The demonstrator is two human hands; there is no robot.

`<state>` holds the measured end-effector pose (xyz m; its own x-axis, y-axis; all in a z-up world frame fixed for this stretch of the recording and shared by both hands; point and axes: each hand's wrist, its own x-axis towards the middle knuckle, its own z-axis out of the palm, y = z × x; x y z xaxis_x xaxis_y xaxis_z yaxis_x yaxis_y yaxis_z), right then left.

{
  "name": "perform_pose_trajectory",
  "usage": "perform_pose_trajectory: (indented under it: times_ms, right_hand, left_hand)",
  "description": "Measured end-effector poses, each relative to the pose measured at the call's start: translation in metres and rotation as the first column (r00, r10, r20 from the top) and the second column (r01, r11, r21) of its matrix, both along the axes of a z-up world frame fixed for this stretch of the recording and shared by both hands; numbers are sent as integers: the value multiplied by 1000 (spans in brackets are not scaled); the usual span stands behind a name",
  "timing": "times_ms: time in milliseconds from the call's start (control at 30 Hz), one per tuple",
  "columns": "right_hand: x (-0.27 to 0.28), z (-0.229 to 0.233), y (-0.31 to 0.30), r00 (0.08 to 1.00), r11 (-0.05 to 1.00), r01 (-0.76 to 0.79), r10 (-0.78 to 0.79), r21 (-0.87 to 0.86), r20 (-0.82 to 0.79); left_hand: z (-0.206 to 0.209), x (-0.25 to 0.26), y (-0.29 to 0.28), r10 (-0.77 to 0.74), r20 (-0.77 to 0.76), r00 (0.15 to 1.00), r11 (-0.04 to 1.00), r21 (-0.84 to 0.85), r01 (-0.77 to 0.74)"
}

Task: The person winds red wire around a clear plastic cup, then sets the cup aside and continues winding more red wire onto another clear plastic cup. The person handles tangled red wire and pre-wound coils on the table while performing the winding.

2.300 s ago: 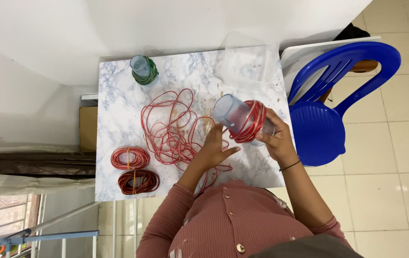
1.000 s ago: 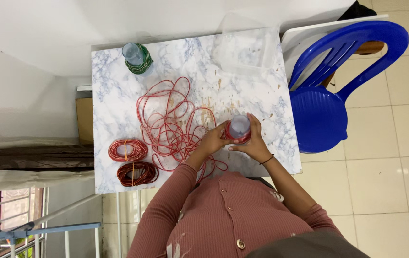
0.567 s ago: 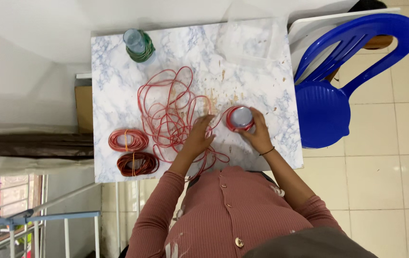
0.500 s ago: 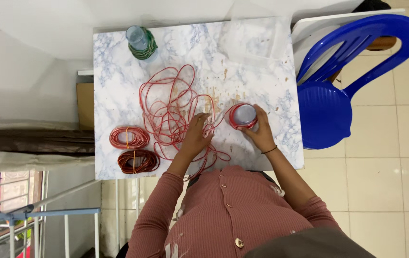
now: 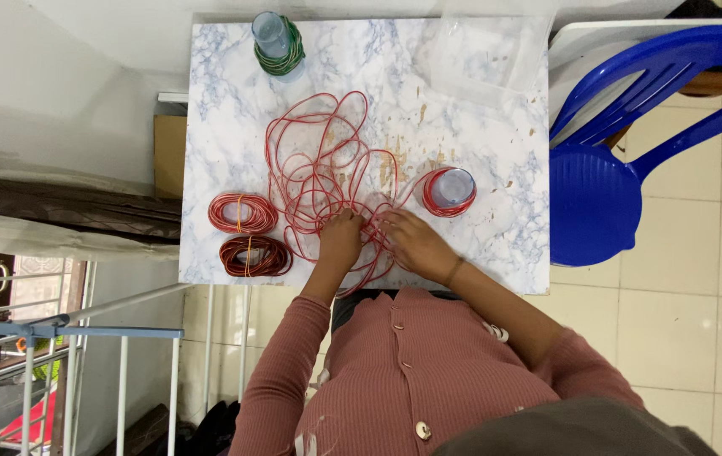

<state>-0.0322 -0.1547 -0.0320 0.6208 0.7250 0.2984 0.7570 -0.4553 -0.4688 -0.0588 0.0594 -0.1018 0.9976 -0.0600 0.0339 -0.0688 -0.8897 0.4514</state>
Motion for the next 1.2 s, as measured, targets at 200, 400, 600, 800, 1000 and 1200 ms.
perform_pose_trajectory:
  times_ms: [200, 400, 600, 800, 1000, 1200]
  right_hand:
    - [30, 0, 44, 999, 982, -8, 17, 189, -46]
    - [56, -19, 37, 950, 923, 195, -95, 333, -296]
    - [72, -21, 13, 765, 793, 447, -100, 413, -636]
    - [68, -40, 4, 697, 770, 518, -129, 372, -705]
    - [74, -45, -6, 598, 680, 614, -68, 402, -798]
    - [74, -50, 4, 605, 762, 494, 44, 419, -795]
  left_hand:
    - [31, 10, 25, -9, -80, 997, 876, -480, -30]
    - [95, 29, 43, -52, -120, 991, 892, -452, -8]
    - [115, 31, 67, 40, 10, 999, 969, -246, -36]
    - [103, 43, 107, 192, 308, 932, 970, 81, -227]
    - [132, 52, 135, 451, 199, 870, 888, -201, -415]
    - [112, 58, 33, -208, 108, 972, 831, -506, 234]
